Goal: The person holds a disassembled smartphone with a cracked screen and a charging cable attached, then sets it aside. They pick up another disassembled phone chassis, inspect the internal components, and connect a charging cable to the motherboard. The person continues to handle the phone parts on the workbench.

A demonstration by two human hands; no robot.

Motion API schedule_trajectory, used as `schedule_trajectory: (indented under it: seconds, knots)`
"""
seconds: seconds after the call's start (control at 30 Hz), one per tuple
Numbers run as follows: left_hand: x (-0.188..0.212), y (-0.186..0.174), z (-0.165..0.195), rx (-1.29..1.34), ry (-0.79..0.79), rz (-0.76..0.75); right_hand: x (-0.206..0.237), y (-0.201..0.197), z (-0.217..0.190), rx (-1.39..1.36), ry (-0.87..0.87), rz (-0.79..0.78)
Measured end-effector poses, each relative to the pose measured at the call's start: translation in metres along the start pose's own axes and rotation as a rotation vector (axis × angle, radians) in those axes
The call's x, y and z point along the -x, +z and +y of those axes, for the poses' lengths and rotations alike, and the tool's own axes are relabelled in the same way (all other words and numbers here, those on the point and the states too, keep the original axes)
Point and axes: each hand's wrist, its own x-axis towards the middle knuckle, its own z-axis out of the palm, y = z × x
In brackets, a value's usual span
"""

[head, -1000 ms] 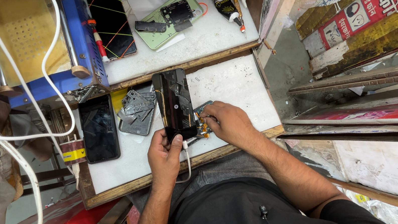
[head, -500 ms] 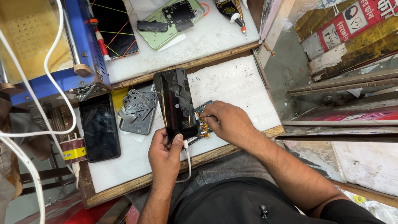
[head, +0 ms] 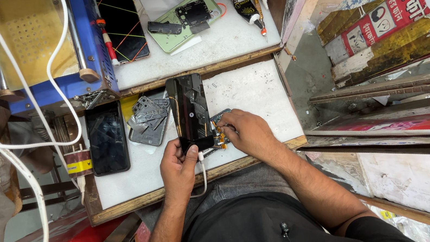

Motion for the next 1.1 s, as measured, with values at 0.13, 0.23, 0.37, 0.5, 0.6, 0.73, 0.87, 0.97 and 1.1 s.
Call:
schedule_trajectory:
  seconds: [0.13,0.23,0.37,0.5,0.6,0.73,0.87,0.97,1.1]
  knots:
    - [0.0007,-0.0003,-0.0004,0.003,0.007,-0.006,0.0,0.0004,0.0009,-0.003,-0.007,0.003]
    - [0.0011,-0.0004,0.0009,-0.008,-0.001,-0.002,-0.0001,0.0009,0.0012,0.0,-0.004,-0.004]
    - [0.0014,0.0,0.0028,-0.014,-0.007,-0.013,-0.0005,0.0012,0.0011,-0.008,-0.005,-0.004]
    - [0.0015,0.0001,0.0031,0.0,-0.001,-0.014,-0.0001,0.0006,0.0009,-0.006,-0.012,0.001]
    - [0.0014,-0.0003,0.0025,0.008,0.007,-0.012,0.0,0.0001,0.0003,-0.009,-0.015,0.001]
    - [0.0013,0.0002,0.002,0.033,0.005,-0.013,-0.0006,-0.0004,-0.0005,-0.008,-0.01,-0.004]
    - [0.0014,0.0002,0.0024,0.024,-0.007,-0.009,-0.0008,-0.0008,-0.0012,-0.005,0.001,-0.017]
    - [0.0017,0.0,0.0028,0.012,-0.007,-0.011,0.0001,-0.0013,-0.0012,-0.013,-0.032,0.013]
    - [0.0015,0.0001,0.0027,0.014,-0.007,-0.013,-0.0004,-0.0016,-0.0012,-0.013,-0.009,-0.008]
